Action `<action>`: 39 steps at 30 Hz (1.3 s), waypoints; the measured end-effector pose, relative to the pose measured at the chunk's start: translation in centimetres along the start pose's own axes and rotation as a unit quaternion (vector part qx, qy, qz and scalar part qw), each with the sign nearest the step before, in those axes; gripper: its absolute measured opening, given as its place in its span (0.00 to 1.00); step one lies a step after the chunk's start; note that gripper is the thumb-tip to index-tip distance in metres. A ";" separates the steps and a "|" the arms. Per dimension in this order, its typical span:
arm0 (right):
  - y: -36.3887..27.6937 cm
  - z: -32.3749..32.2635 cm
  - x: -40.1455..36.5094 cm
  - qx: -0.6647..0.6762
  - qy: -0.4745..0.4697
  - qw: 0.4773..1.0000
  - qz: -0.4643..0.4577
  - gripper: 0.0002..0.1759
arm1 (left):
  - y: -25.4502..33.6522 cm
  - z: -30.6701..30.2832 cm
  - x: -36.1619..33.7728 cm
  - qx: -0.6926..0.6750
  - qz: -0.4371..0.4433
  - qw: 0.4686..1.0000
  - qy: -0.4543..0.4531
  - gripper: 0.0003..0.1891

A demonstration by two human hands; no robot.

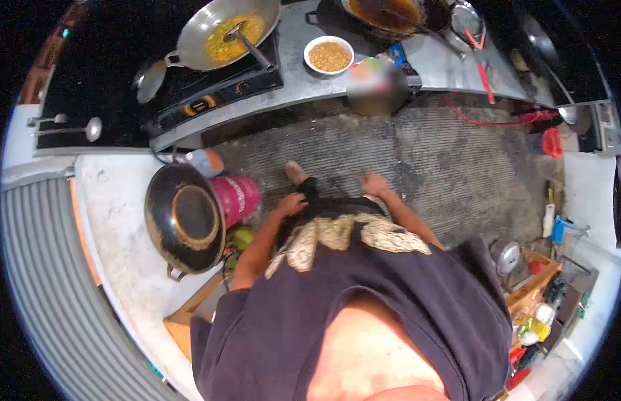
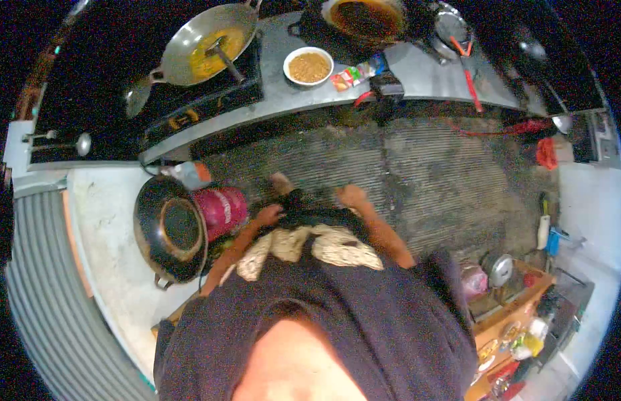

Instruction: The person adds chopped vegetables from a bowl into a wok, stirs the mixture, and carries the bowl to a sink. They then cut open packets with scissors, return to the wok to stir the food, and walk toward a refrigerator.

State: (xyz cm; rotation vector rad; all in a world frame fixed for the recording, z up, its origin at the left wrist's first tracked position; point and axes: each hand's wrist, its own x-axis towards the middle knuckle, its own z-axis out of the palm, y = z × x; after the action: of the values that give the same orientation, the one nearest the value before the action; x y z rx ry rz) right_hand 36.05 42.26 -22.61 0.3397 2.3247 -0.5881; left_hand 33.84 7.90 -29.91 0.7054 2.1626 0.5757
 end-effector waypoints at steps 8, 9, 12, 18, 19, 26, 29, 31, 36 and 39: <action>30.8 12.5 -10.3 0.524 -0.069 0.822 0.213 0.48 | 16.8 4.3 0.4 0.033 -0.075 0.993 -0.087 0.17; 31.5 13.6 -11.9 0.522 -0.085 0.818 0.228 0.44 | 17.9 4.2 -0.6 0.042 -0.089 0.991 -0.093 0.17; 29.9 13.9 -17.1 0.463 -0.090 0.829 0.300 0.38 | 18.9 5.4 -2.2 0.147 -0.062 0.979 -0.126 0.17; 22.7 17.5 -16.7 0.405 -0.116 0.900 0.114 0.29 | 12.5 13.2 -2.1 0.182 -0.042 0.970 -0.158 0.14; 21.7 17.7 -16.6 0.322 -0.119 0.935 0.093 0.27 | 10.6 15.3 -2.3 0.183 -0.053 0.962 -0.197 0.14; 22.4 12.9 -19.5 0.087 -0.102 0.991 -0.013 0.13 | 14.6 14.5 -4.8 0.066 -0.090 0.981 -0.158 0.20; 24.4 14.8 -20.5 0.107 -0.061 0.986 -0.116 0.12 | 9.3 16.1 -5.2 -0.082 -0.170 0.970 -0.155 0.28; 24.4 15.6 -19.3 0.130 -0.033 0.982 -0.130 0.12 | 15.4 7.1 -6.4 -0.119 -0.163 0.962 -0.182 0.35; 16.5 12.2 -12.8 0.104 -0.090 0.990 -0.030 0.37 | 10.3 11.3 -4.9 -0.044 -0.245 0.956 -0.156 0.56; 15.6 13.7 -6.2 0.036 -0.128 0.991 0.031 0.46 | 7.8 14.4 -1.4 -0.072 -0.204 0.971 -0.097 0.55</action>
State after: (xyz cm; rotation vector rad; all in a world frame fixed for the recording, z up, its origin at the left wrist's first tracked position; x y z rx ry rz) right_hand 54.54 48.38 -32.20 0.3467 2.0440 -0.6468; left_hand 48.23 15.26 -33.11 0.2150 1.9806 0.4193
